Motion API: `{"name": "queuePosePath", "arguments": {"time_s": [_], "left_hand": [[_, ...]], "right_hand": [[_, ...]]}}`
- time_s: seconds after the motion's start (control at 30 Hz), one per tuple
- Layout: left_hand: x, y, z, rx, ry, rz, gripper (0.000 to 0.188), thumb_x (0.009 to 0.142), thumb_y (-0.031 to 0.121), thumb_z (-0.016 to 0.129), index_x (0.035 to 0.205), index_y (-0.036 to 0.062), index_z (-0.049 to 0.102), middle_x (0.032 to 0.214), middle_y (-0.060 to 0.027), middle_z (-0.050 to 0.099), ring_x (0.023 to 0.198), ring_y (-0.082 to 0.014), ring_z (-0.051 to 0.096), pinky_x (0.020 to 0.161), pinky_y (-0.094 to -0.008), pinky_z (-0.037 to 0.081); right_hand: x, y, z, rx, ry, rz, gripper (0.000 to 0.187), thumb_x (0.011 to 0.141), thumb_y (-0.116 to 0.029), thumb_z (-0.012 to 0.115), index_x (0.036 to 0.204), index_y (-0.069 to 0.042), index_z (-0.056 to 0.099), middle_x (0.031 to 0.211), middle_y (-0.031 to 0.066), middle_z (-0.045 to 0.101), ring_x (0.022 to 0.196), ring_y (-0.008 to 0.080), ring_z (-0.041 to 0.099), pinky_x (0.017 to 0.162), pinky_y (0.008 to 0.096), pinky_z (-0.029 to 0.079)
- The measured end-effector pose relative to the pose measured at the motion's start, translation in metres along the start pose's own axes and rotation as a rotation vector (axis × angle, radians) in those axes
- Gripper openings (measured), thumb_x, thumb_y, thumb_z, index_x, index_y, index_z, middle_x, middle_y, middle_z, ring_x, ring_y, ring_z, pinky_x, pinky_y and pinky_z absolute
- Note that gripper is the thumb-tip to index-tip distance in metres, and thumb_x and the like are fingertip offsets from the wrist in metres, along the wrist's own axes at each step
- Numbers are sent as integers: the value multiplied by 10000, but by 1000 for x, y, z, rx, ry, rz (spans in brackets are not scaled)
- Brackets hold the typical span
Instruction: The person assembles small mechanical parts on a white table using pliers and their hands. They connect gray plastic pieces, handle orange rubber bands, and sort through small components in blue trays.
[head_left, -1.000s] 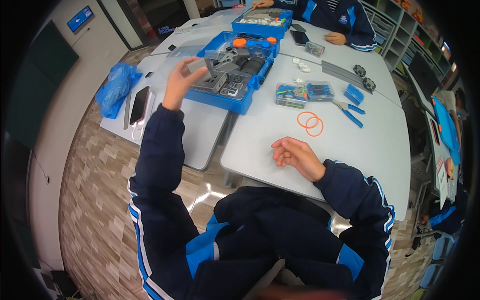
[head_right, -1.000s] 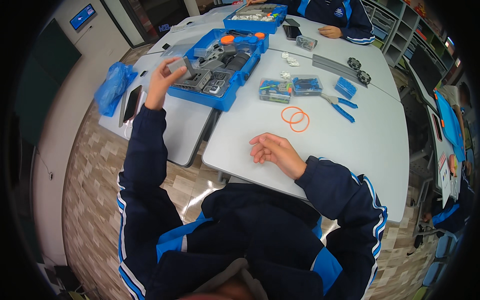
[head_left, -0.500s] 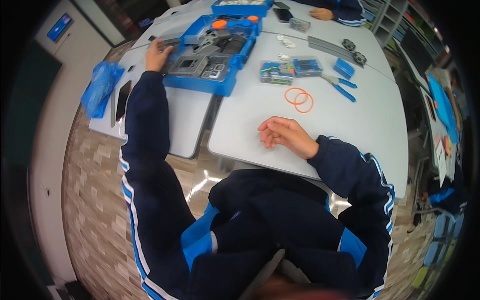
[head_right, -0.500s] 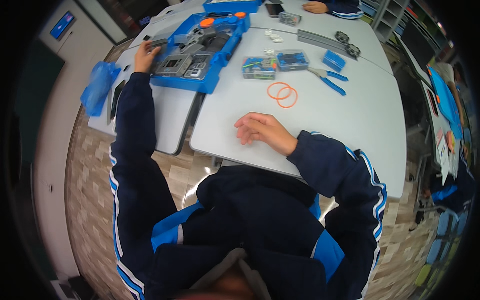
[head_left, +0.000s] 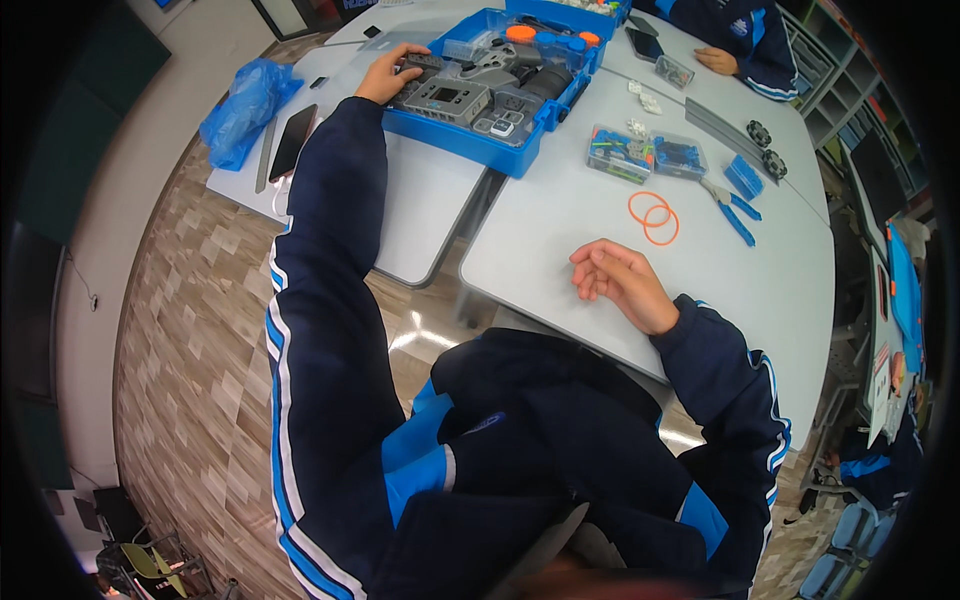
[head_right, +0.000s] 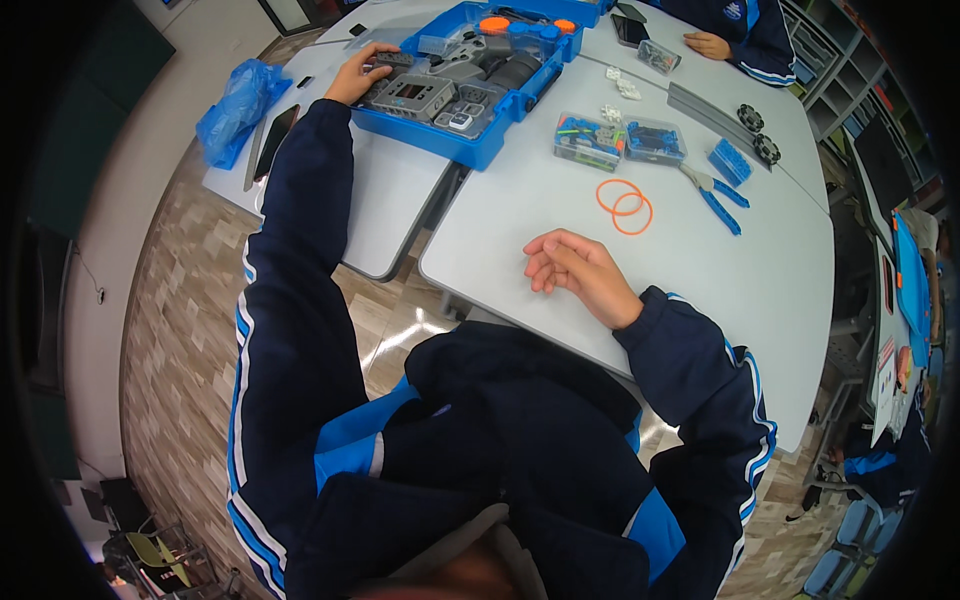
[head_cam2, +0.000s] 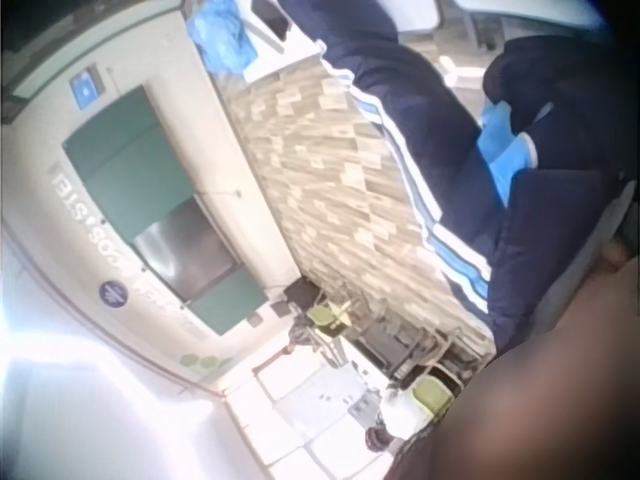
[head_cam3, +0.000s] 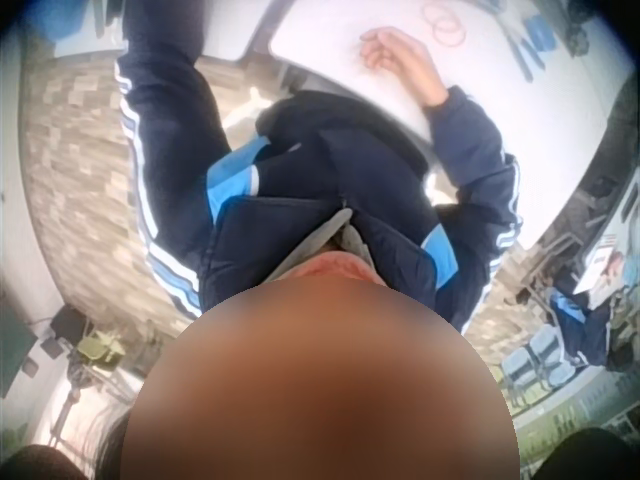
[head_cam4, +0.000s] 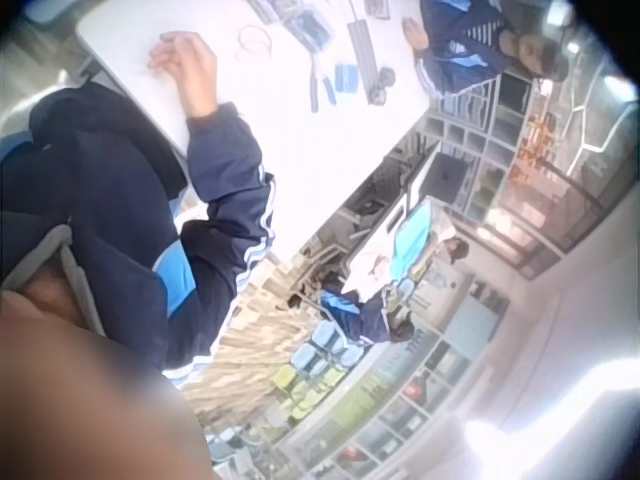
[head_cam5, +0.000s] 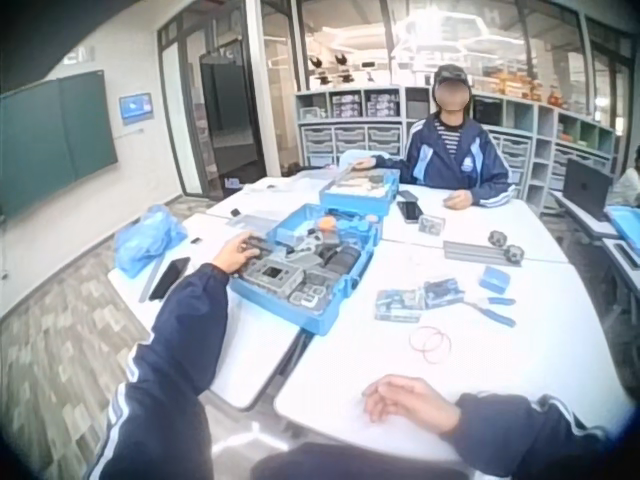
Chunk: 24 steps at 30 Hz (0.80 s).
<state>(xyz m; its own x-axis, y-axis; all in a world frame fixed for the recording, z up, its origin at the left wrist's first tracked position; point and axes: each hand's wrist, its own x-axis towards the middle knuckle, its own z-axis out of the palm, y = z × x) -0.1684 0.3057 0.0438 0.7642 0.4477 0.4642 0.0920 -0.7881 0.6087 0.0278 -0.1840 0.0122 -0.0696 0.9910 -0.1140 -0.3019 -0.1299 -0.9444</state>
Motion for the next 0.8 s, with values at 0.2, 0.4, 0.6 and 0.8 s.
{"name": "queuePosePath", "arguments": {"time_s": [0.2, 0.4, 0.6, 0.8], "left_hand": [[-4, -14, 3, -256, 54, -102, 404, 906, 59, 706, 1281, 84, 557, 1240, -64, 641, 1104, -145, 607, 964, -290, 475], [-4, -23, 5, -160, 171, -131, 419, 850, 71, 775, 1204, 37, 553, 1216, -125, 654, 1060, -178, 639, 909, -300, 504], [-8, -29, 7, -267, 300, -112, 471, 856, 112, 769, 1261, 31, 543, 1207, -148, 634, 1077, -198, 636, 912, -306, 504], [-6, -33, 1, 82, 365, -53, 550, 858, 148, 701, 1384, 82, 552, 1200, -150, 617, 1105, -242, 620, 928, -325, 506]], "right_hand": [[0, -1, 1, -10, -3, -1, 336, 1073, -282, 451, 1178, 8, 584, 961, 73, 641, 827, 130, 609, 769, 271, 497], [-1, -2, 2, -14, -6, -3, 333, 1071, -280, 456, 1178, 9, 584, 957, 69, 636, 830, 127, 608, 772, 272, 496], [0, -1, 1, -27, -4, -3, 345, 1065, -298, 469, 1179, 5, 587, 958, 69, 639, 829, 128, 610, 780, 272, 501], [0, 2, -3, 32, -22, 13, 304, 1059, -252, 482, 1180, 5, 591, 988, 79, 651, 862, 138, 636, 793, 273, 507]]}}
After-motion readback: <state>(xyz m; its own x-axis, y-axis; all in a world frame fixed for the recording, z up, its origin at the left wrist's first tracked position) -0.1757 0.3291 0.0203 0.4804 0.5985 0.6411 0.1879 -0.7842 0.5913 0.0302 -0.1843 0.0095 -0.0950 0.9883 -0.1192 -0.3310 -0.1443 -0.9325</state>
